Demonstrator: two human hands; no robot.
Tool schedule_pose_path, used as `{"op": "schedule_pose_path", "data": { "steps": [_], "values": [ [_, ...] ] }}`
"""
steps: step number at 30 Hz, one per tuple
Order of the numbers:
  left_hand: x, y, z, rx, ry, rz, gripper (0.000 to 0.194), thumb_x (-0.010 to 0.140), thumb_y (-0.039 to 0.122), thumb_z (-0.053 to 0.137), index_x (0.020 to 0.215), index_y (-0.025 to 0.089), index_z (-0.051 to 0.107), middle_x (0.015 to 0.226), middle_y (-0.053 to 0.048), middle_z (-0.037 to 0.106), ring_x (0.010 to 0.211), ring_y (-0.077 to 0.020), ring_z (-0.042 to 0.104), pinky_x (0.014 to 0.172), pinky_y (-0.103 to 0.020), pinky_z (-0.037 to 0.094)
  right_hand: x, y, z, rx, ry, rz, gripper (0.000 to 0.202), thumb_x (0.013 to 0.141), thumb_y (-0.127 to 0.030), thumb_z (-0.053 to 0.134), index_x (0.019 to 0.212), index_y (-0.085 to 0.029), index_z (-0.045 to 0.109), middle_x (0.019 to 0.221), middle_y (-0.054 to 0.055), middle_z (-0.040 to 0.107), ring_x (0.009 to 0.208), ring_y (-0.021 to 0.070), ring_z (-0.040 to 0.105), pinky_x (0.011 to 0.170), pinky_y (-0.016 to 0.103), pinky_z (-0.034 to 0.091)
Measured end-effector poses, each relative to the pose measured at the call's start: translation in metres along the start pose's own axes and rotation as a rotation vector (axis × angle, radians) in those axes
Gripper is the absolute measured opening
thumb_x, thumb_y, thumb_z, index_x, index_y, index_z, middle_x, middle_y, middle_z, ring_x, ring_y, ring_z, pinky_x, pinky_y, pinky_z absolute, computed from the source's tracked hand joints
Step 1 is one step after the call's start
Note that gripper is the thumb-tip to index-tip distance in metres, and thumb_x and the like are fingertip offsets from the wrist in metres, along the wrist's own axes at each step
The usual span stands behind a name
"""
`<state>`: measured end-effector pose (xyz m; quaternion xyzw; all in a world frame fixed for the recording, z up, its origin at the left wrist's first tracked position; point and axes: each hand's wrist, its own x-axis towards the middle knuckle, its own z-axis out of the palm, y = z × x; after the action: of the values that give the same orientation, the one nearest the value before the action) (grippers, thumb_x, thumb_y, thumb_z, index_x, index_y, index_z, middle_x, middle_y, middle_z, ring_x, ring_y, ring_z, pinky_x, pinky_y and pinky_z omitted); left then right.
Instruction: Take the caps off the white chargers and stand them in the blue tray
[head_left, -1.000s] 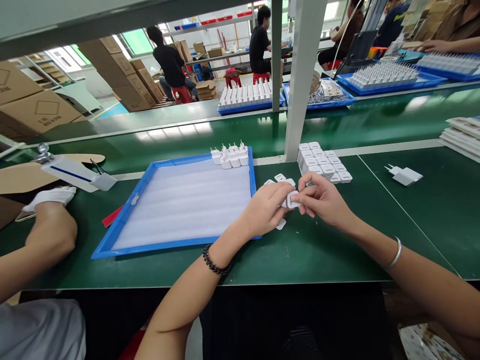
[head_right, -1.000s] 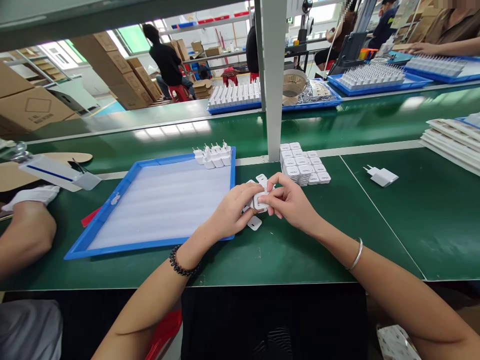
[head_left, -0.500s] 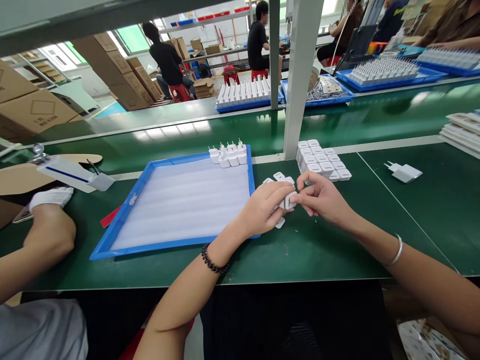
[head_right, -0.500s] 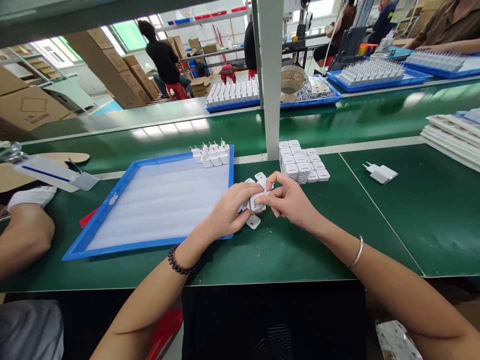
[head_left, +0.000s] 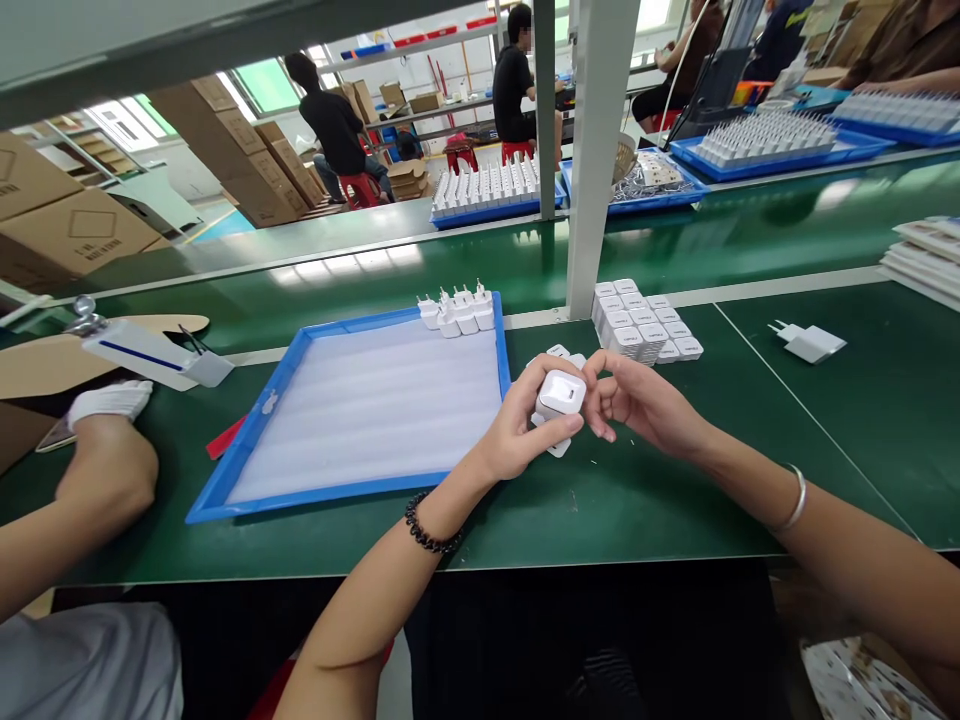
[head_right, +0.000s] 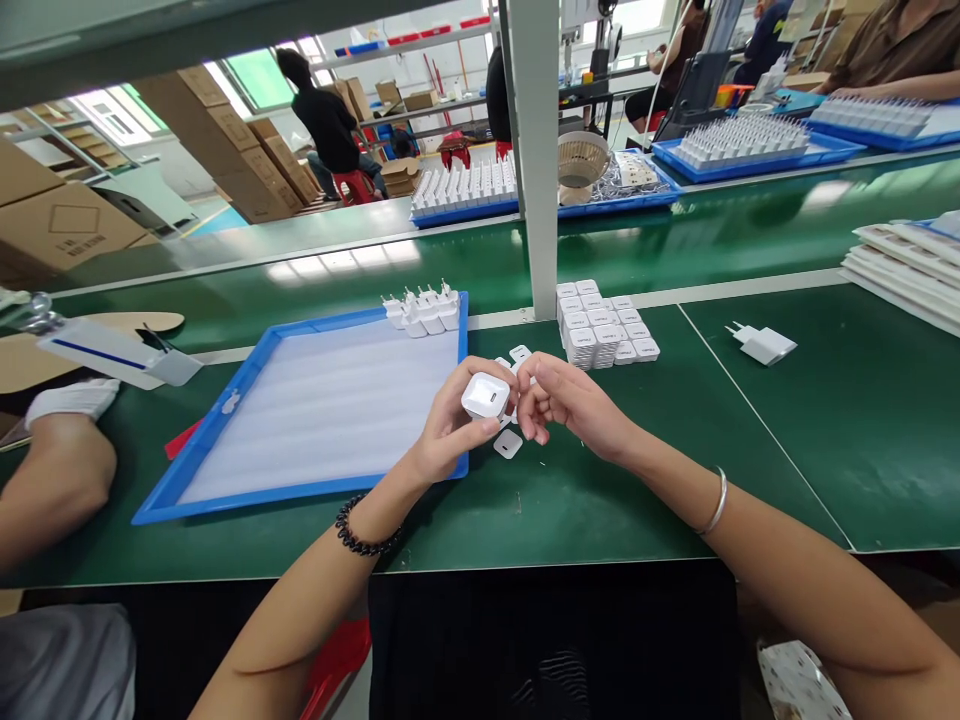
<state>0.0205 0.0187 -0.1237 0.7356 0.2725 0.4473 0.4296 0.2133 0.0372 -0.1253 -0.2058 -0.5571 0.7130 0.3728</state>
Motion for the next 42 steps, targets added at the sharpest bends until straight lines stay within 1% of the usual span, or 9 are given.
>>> {"op": "schedule_pose_path", "data": {
  "steps": [5, 10, 19, 24, 28, 31, 34, 37, 42],
  "values": [
    [0.0, 0.004, 0.005, -0.024, -0.024, 0.063, 0.037, 0.088, 0.054, 0.059, 0.099, 0.021, 0.045, 0.081, -0.002, 0.062, 0.075, -0.017, 0.064, 0.072, -0.035, 0.054, 0.001, 0.008, -0.002, -0.008, -0.002, 0.035, 0.042, 0.093, -0.061, 0.058, 0.089, -0.019, 0.059, 0.065, 0.002, 0.065, 0.058, 0.0138, 0.059, 0.055, 0.025, 0.046],
    [-0.002, 0.002, 0.007, -0.046, -0.059, 0.102, 0.033, 0.088, 0.05, 0.058, 0.096, 0.021, 0.046, 0.08, -0.003, 0.066, 0.072, -0.0176, 0.067, 0.067, -0.034, 0.055, 0.002, 0.008, -0.003, -0.005, -0.028, 0.056, 0.042, 0.094, -0.058, 0.059, 0.084, -0.017, 0.062, 0.066, 0.003, 0.065, 0.057, 0.0127, 0.057, 0.057, 0.026, 0.047],
    [-0.001, 0.008, 0.01, -0.136, 0.019, 0.161, 0.014, 0.078, 0.022, 0.07, 0.08, 0.017, 0.057, 0.072, -0.001, 0.067, 0.067, -0.0145, 0.07, 0.059, -0.024, 0.052, 0.002, 0.012, -0.01, -0.02, -0.08, 0.056, 0.039, 0.096, -0.055, 0.058, 0.089, -0.017, 0.066, 0.069, 0.002, 0.066, 0.061, 0.0125, 0.058, 0.06, 0.024, 0.047],
    [-0.001, 0.008, 0.011, -0.135, 0.049, 0.142, 0.016, 0.078, 0.019, 0.072, 0.071, 0.017, 0.059, 0.068, 0.001, 0.065, 0.062, -0.0113, 0.066, 0.057, -0.021, 0.049, 0.002, 0.013, -0.011, -0.014, -0.085, 0.044, 0.037, 0.096, -0.054, 0.059, 0.091, -0.018, 0.067, 0.069, 0.002, 0.066, 0.061, 0.0125, 0.058, 0.059, 0.024, 0.047],
    [-0.001, 0.007, 0.009, -0.176, 0.057, 0.1, 0.024, 0.086, 0.024, 0.069, 0.066, 0.016, 0.058, 0.063, -0.001, 0.065, 0.062, -0.0114, 0.065, 0.061, -0.022, 0.049, 0.002, 0.012, -0.011, -0.025, -0.094, 0.034, 0.041, 0.096, -0.057, 0.057, 0.091, -0.018, 0.068, 0.069, 0.003, 0.068, 0.06, 0.0123, 0.058, 0.06, 0.024, 0.047],
    [0.001, 0.009, 0.006, -0.197, 0.037, 0.07, 0.026, 0.091, 0.033, 0.064, 0.073, 0.016, 0.06, 0.069, -0.003, 0.068, 0.068, -0.0139, 0.067, 0.066, -0.025, 0.051, 0.002, 0.01, -0.011, -0.035, -0.089, 0.026, 0.042, 0.097, -0.058, 0.054, 0.091, -0.018, 0.067, 0.069, 0.003, 0.068, 0.06, 0.0124, 0.058, 0.06, 0.024, 0.048],
    [0.001, 0.01, 0.004, -0.206, -0.018, 0.084, 0.023, 0.087, 0.039, 0.067, 0.091, 0.016, 0.063, 0.08, -0.005, 0.07, 0.075, -0.0173, 0.069, 0.069, -0.028, 0.051, 0.002, 0.008, -0.012, -0.037, -0.068, 0.015, 0.042, 0.097, -0.058, 0.054, 0.09, -0.019, 0.066, 0.069, 0.003, 0.067, 0.06, 0.0127, 0.059, 0.061, 0.025, 0.048],
    [0.001, 0.01, 0.003, -0.21, -0.061, 0.101, 0.032, 0.087, 0.041, 0.065, 0.107, 0.018, 0.062, 0.087, -0.005, 0.068, 0.083, -0.0206, 0.069, 0.078, -0.033, 0.052, 0.003, 0.008, -0.013, -0.034, -0.05, -0.004, 0.041, 0.096, -0.058, 0.055, 0.088, -0.019, 0.066, 0.069, 0.003, 0.066, 0.061, 0.0134, 0.059, 0.06, 0.025, 0.047],
    [0.0, 0.007, 0.004, -0.213, -0.072, 0.085, 0.033, 0.088, 0.038, 0.062, 0.114, 0.018, 0.061, 0.094, -0.006, 0.064, 0.086, -0.0217, 0.065, 0.082, -0.036, 0.05, 0.004, 0.009, -0.016, -0.033, -0.035, 0.001, 0.041, 0.096, -0.058, 0.056, 0.087, -0.02, 0.066, 0.069, 0.002, 0.065, 0.061, 0.0141, 0.059, 0.058, 0.025, 0.046]
  ]
}}
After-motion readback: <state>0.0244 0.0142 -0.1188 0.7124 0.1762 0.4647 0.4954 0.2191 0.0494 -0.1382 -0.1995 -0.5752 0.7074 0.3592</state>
